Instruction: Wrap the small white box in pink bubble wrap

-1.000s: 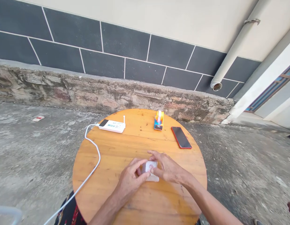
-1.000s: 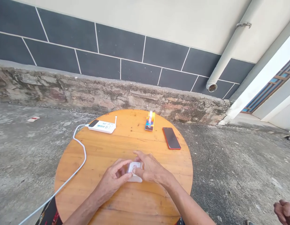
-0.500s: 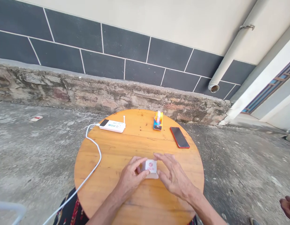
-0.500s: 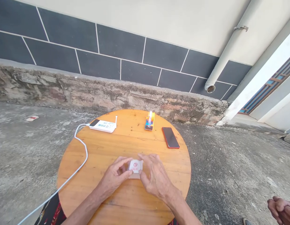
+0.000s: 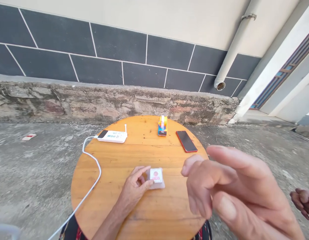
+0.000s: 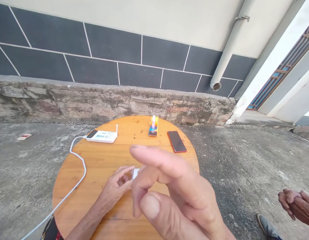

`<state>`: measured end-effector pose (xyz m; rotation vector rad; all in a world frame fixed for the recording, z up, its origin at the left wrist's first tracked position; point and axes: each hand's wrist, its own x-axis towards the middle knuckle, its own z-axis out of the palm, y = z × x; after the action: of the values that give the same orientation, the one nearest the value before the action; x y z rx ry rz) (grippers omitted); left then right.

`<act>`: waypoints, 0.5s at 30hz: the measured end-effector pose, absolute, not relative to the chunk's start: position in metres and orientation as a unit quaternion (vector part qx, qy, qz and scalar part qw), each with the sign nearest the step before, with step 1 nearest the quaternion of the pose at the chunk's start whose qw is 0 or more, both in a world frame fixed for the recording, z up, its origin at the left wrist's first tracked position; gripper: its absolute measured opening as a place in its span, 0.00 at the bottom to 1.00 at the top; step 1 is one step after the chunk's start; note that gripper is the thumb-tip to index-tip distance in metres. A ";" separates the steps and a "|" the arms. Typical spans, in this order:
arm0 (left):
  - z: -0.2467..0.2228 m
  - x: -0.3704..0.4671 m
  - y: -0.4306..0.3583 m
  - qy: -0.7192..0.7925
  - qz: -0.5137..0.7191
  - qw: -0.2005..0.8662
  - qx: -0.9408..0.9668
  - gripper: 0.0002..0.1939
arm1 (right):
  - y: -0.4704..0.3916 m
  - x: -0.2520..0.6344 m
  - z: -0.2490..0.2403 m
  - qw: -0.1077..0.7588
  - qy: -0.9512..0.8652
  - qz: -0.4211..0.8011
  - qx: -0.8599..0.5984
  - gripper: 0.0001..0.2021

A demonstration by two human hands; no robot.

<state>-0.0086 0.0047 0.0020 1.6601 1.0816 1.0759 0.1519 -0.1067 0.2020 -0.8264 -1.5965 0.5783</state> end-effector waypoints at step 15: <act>0.002 -0.014 0.005 0.469 0.411 0.452 0.637 0.22 | -0.040 0.219 0.054 0.282 -0.747 0.244 -0.551 0.27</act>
<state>-0.0140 0.0047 0.0016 1.5747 1.1595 1.0154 0.2189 -0.0402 0.0538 -1.4754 -1.9996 0.6543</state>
